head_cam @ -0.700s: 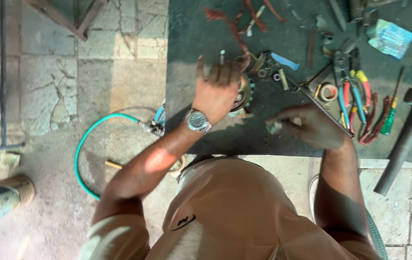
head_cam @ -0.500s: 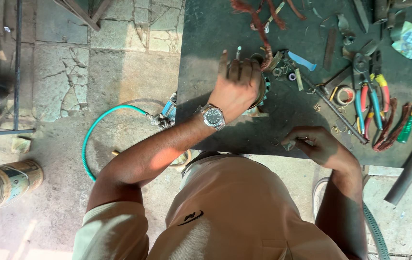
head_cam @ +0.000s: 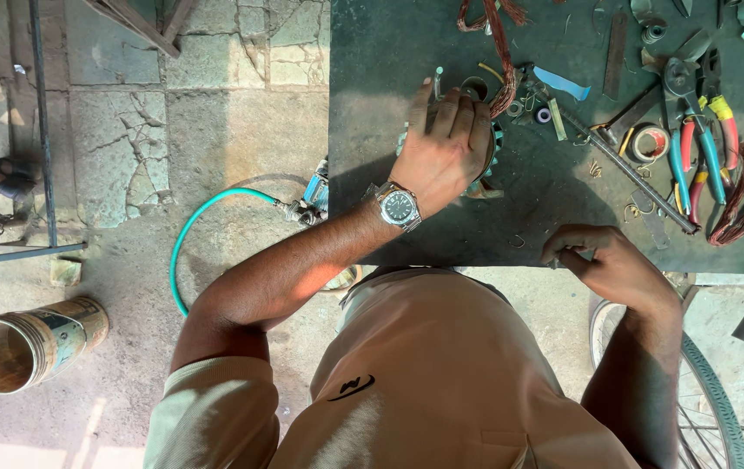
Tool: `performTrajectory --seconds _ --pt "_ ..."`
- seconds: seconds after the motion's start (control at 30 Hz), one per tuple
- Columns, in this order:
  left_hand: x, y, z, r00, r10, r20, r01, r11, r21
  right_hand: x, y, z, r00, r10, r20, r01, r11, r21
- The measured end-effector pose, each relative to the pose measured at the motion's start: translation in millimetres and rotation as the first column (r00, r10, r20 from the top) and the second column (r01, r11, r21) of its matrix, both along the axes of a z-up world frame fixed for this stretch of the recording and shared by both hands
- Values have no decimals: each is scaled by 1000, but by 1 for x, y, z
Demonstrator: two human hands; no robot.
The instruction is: The person removes copper windings from an electric motor using a metal rod and pliers. They then separate and twist the extracted copper strands by hand.
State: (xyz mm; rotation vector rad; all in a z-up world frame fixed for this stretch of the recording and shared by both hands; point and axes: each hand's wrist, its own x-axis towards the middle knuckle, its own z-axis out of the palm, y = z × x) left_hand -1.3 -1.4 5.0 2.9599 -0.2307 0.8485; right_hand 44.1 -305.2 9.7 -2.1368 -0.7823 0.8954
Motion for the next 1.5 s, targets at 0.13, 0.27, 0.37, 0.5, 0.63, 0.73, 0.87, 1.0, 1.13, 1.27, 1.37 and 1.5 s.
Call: performTrajectory --seconds 0.13,0.27,0.37,0.5,0.63,0.73,0.87,1.0,1.13,1.27,1.37,1.5 --pt "1 0 -3 1000 9 12 -9 1000 9 -1 -7 -2 1000 -6 22 8 993 -121" --pt "2 3 -9 999 -20 25 20 1000 -17 -6 -5 5 999 -41 7 41 986 -161" --pt "5 9 -10 991 -54 -124 16 957 -290 -15 9 19 980 5 200 5 999 -47" --pt "0 16 -10 988 -123 96 156 778 -609 -26 41 43 889 -234 395 173 968 183" --pt "-5 20 -10 990 -55 130 127 753 -646 -23 89 60 862 -279 423 150 938 312" --pt "-3 23 -13 990 -56 127 127 735 -666 -10 125 65 843 -199 500 91 969 231" --pt "-3 24 -21 991 -92 95 132 707 -694 6 161 66 703 29 710 -59 998 17" --pt "-3 25 -22 984 -72 162 166 697 -698 16 180 65 671 139 729 -110 990 -87" --pt "-4 25 -21 982 -91 163 178 714 -677 12 183 59 679 182 712 -46 978 -205" --pt "-2 26 -25 995 -65 76 100 710 -697 13 187 52 764 117 634 -8 985 -171" --pt "-3 25 -29 996 -75 51 89 702 -707 7 185 43 752 73 655 21 991 -135" --pt "-5 26 -28 987 -98 125 157 727 -669 1 178 31 752 -16 659 36 999 -17"
